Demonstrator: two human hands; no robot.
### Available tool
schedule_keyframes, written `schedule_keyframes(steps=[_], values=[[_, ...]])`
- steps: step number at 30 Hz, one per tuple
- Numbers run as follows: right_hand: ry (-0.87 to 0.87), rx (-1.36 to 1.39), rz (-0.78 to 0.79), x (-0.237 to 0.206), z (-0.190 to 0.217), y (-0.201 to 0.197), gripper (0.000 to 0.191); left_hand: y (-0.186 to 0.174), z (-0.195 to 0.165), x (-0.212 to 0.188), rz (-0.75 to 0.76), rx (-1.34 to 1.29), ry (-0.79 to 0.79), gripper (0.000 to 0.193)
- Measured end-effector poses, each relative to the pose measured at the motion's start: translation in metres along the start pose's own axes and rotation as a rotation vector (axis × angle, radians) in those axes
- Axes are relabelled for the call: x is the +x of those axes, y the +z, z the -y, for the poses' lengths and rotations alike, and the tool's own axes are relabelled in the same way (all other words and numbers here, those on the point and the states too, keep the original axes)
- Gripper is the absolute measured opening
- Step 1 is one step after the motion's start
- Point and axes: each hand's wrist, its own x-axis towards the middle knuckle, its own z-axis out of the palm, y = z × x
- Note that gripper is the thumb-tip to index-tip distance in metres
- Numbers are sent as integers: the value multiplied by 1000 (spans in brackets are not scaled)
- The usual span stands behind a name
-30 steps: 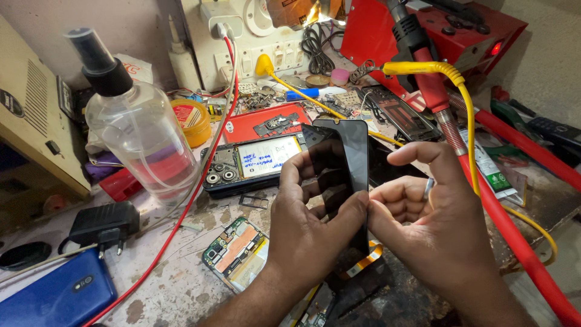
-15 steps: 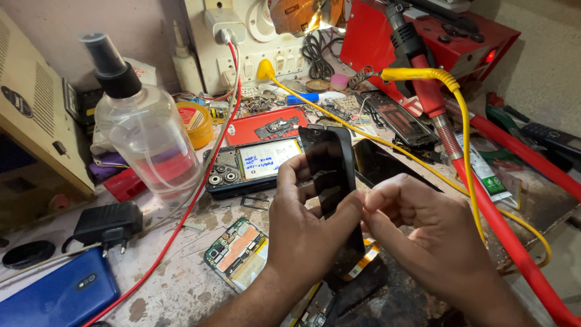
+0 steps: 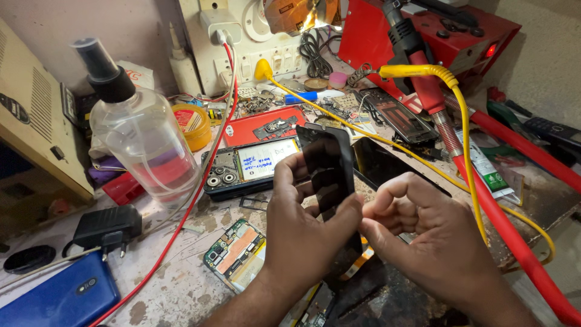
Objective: The person removes a protective film from a smartphone screen, then uses a soldering iron to heat and reseat a ribbon cable connector on the display. The person handles the screen and cable throughout, then inspects the screen after reconnection.
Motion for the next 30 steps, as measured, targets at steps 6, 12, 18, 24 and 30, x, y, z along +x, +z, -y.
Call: schedule_keyframes(steps=[6,12,18,24,30], values=[[25,2,-23,3,3,-2,19,0,0,-1,32,-3,45,71],[4,4,-48,0,1,-4,19,-1,2,-2,89,-71,60,74],[-36,46,-33,-1,-1,-4,22,0,2,-4,90,-33,25,75],[-9,49,-57,2,4,-5,24,-2,2,-2,129,-96,66,76],[-123,-184,-211,0,7,6,30,1,1,-4,130,-148,34,74]])
